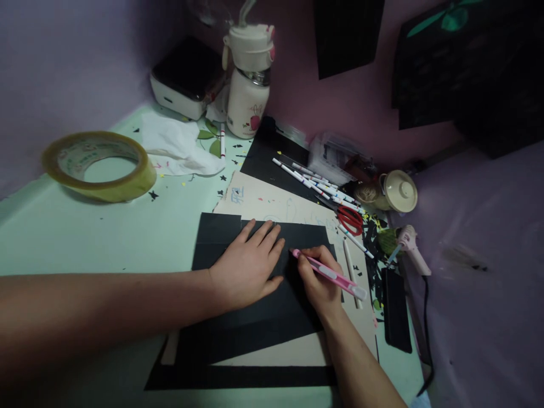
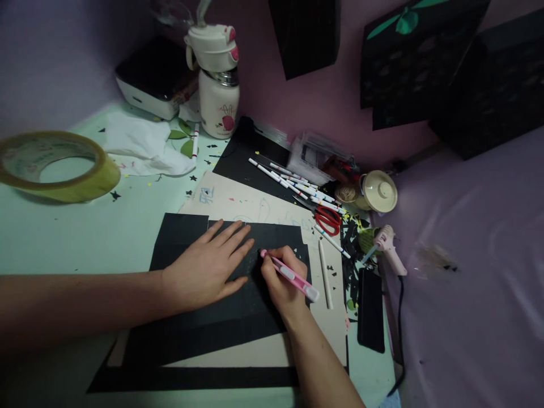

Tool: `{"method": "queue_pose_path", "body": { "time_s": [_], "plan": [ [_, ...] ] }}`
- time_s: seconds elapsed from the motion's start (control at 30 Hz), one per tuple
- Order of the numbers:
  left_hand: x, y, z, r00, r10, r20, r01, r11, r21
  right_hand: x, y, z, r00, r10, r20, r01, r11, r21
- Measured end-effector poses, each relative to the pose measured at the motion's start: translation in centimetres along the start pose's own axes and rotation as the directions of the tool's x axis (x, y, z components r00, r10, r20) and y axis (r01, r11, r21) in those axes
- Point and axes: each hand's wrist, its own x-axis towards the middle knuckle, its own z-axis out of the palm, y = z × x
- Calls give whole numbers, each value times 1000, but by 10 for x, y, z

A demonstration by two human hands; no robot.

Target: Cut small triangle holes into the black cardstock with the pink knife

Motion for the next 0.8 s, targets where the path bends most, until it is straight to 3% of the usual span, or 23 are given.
{"method": "queue_pose_path", "body": {
  "time_s": [0.3, 0.5, 0.8],
  "plan": [
    [0, -1, 2, 1000, 1, -17, -1, 1000, 1, -1, 1, 0, 997, -70, 22, 70, 998, -1],
    [-1, 0, 2, 1000, 3, -9, -3, 1000, 2, -1, 0, 0, 1000, -3, 7, 2, 1000, 18],
    [-1, 0, -1, 1000, -3, 8, 3, 1000, 8, -1, 2, 0, 998, -42, 36, 41, 999, 27]
  ]
}}
